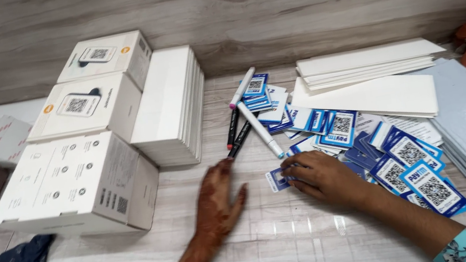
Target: The person repeatedly picks up white rectangular cards, folds them, and places them into a stack. The person also handles blue cards with QR codes and white boxes labeled with QR codes, organizing them on the floor.
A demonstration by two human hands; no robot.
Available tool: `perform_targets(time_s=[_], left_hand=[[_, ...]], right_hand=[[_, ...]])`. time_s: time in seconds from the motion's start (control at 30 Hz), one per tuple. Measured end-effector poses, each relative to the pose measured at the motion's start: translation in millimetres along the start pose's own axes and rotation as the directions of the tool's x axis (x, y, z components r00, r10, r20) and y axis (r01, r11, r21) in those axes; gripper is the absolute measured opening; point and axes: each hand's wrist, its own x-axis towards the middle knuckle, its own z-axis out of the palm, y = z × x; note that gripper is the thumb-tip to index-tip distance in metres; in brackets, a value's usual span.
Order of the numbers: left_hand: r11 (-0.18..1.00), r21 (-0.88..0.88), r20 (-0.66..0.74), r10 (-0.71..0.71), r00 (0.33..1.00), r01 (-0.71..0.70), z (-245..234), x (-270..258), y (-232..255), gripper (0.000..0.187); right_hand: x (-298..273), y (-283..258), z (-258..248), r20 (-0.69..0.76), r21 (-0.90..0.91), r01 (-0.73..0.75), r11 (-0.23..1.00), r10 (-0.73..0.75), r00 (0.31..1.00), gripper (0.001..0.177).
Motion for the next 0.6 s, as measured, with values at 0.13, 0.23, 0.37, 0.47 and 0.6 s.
perform_targets(time_s=[0.13,0.23,0.37,0.47,0.6], left_hand=[[0.972,0.054,0.067,0.226,0.972,-0.23,32,33,50,0.057],[0.952,0.002,0.088,0.305,0.948,-0.306,64,61,77,0.052],[0.942,-0.043,0.099,0.334,0.937,-0.332,90,77,93,0.052],[0.939,-0.134,0.079,0.33,0.941,-0.318,88,74,92,0.045],[0.953,-0.142,0.115,0.284,0.952,-0.267,86,76,91,0.043]], right_hand=[[-5,30,-19,-0.158,-0.104,-0.092,0.99,0.074,0.985,0.023],[-10,58,-46,-0.221,-0.15,-0.314,0.938,0.278,0.935,0.024],[-25,86,-80,-0.237,-0.035,-0.633,0.773,0.609,0.757,0.031],[-27,113,-89,-0.261,-0.082,-0.697,0.712,0.66,0.705,0.031],[-4,154,-77,-0.352,-0.208,-0.544,0.813,0.457,0.817,0.029]])
